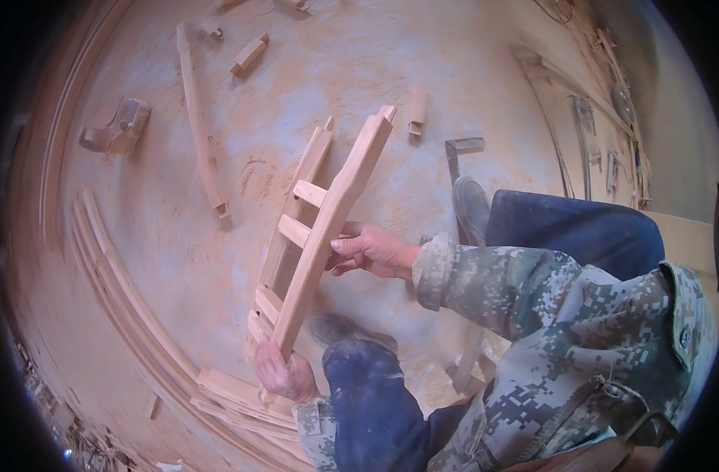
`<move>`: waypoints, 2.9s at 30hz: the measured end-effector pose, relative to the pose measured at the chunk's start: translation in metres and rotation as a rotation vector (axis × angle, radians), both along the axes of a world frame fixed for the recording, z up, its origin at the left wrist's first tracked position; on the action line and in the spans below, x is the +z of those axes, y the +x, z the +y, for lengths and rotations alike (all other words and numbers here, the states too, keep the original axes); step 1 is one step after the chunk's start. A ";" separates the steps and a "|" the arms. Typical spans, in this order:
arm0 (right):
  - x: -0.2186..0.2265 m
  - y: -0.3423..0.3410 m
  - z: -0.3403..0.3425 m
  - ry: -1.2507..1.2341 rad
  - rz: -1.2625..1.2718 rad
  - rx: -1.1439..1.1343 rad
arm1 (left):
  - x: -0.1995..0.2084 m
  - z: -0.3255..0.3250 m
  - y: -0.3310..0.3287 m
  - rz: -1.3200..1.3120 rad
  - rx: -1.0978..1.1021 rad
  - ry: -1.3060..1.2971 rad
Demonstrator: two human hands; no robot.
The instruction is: The person sits on the floor and assembles small wooden pieces into a ladder-like structure using a hammer to tap them into place. They repeatedly pick up pieces, align them, and secure them with the hammer.
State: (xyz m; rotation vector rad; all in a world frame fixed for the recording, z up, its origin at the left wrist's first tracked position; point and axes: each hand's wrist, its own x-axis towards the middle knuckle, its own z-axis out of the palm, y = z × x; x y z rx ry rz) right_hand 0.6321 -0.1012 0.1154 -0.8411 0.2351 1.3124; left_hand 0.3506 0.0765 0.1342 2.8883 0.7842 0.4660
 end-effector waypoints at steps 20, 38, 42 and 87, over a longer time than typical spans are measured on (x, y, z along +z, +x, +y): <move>-0.062 -0.080 -0.191 -1.245 -0.932 0.551 | 0.047 0.081 0.026 0.090 0.323 -0.792; -0.088 -0.072 -0.206 -1.114 -0.756 0.941 | 0.059 0.100 0.031 0.173 0.327 -0.795; -0.027 -0.046 -0.175 -1.029 -0.305 0.701 | 0.044 0.105 0.037 0.253 0.292 -0.738; 0.096 0.070 0.043 -0.688 -1.603 0.651 | 0.057 0.091 0.037 0.203 0.302 -0.648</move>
